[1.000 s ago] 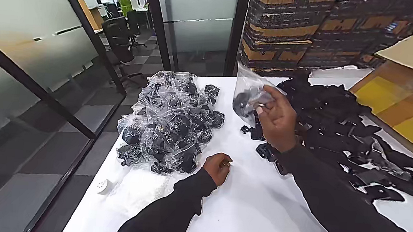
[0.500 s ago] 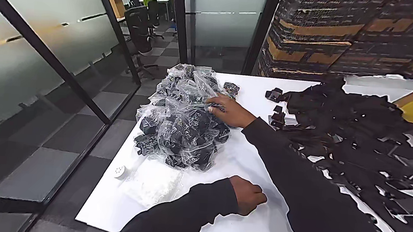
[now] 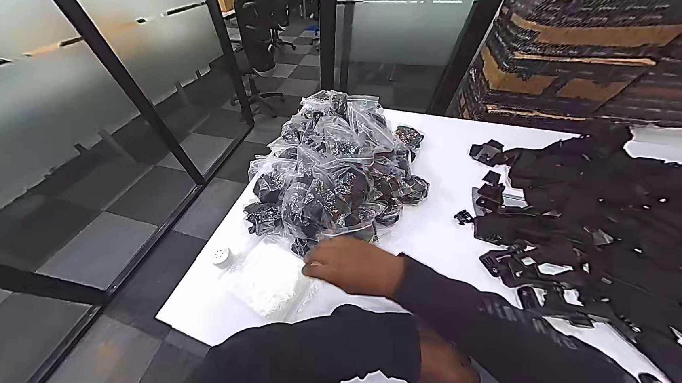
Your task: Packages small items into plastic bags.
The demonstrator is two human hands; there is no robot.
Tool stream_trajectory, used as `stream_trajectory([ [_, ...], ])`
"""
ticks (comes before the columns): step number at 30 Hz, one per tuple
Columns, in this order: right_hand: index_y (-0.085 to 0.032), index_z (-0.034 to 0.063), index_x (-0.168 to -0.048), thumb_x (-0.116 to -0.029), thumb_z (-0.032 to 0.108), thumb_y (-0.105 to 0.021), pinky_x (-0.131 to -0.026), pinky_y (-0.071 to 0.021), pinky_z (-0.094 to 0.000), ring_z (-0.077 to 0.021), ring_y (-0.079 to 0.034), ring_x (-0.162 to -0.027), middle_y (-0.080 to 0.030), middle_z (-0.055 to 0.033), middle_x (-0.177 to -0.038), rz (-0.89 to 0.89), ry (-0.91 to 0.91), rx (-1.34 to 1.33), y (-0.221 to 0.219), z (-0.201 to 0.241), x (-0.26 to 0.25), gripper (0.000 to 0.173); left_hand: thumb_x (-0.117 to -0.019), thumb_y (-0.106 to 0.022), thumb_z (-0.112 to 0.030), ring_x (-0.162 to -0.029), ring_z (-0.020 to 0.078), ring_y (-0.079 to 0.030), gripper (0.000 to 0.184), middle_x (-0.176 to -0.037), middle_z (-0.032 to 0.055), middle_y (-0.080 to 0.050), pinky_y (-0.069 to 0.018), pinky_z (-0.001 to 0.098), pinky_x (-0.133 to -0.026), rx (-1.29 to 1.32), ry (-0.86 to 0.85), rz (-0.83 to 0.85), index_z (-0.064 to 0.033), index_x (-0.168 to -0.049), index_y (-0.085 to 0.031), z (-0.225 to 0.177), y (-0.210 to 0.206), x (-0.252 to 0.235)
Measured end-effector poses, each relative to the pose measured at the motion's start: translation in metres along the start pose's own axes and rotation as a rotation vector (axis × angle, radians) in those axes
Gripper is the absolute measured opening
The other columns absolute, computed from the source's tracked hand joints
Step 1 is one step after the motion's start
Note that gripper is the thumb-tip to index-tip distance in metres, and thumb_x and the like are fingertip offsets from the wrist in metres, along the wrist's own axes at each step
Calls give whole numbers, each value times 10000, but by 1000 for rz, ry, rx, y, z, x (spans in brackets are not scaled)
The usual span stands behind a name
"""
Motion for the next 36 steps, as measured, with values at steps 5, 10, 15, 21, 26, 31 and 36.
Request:
stream_trajectory([
  [5,-665,134,-1321,-989,227,-666,-923,-536,-563,-377,-604,-1231,-618,-123,-1394,203,57,-22,-61,13,-13,345,-988,-651,-89,-1140,364,-680,318,-1157,266,-712,-489,497,-1044,361,54,15,94,-1247,-669,-3,-15,-3],
  [10,-692,120,-1230,-997,65,-578,-859,-552,-527,-362,-646,-1140,-678,-120,-1270,195,94,46,-66,14,-14,265,-989,-657,-125,-1165,364,-669,349,-1190,262,-703,-476,508,-1058,380,81,39,73,-1276,-659,3,-22,0],
  [15,-704,87,-1004,-972,27,-580,-776,-566,-480,-321,-677,-1027,-707,-102,-1117,112,81,89,-58,17,-17,141,-1014,-616,-87,-1148,406,-666,328,-1168,306,-691,-475,522,-1046,409,106,105,120,-1267,-638,-4,-13,-2],
  [21,-687,69,-948,-995,68,-569,-766,-578,-428,-283,-694,-976,-719,-94,-1084,-106,7,27,-45,10,-15,126,-990,-645,-74,-1086,389,-693,289,-1103,286,-714,-507,516,-1002,362,55,35,115,-1208,-672,-3,-16,-4],
  [26,-705,66,-1097,-1007,72,-556,-941,-568,-390,-254,-690,-1103,-720,-98,-1172,-181,-54,-83,-39,3,-11,175,-1019,-625,-172,-1182,345,-664,325,-1200,248,-705,-471,498,-1066,230,90,91,60,-1238,-686,-6,-4,-3],
  [31,-703,17,-1167,-1035,69,-531,-966,-574,-376,-221,-722,-1069,-747,-119,-1126,-397,-122,-220,-23,0,-3,223,-1031,-611,-268,-1170,365,-669,386,-1205,241,-707,-462,550,-1058,216,126,120,11,-1290,-676,-5,2,2],
  [36,-663,-36,-1069,-1049,101,-537,-815,-593,-275,-94,-693,-885,-714,-95,-969,-780,-261,-530,15,-5,29,187,-1054,-566,-321,-1249,375,-626,392,-1285,202,-687,-421,598,-1095,107,110,215,-64,-1331,-670,-6,22,5],
])
Point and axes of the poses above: each hand's wrist, its own x-axis away from the middle knuckle, its own y-axis out of the back of the hand, z = x × y, the point moved 4 cm from there along -x, towards the middle knuckle
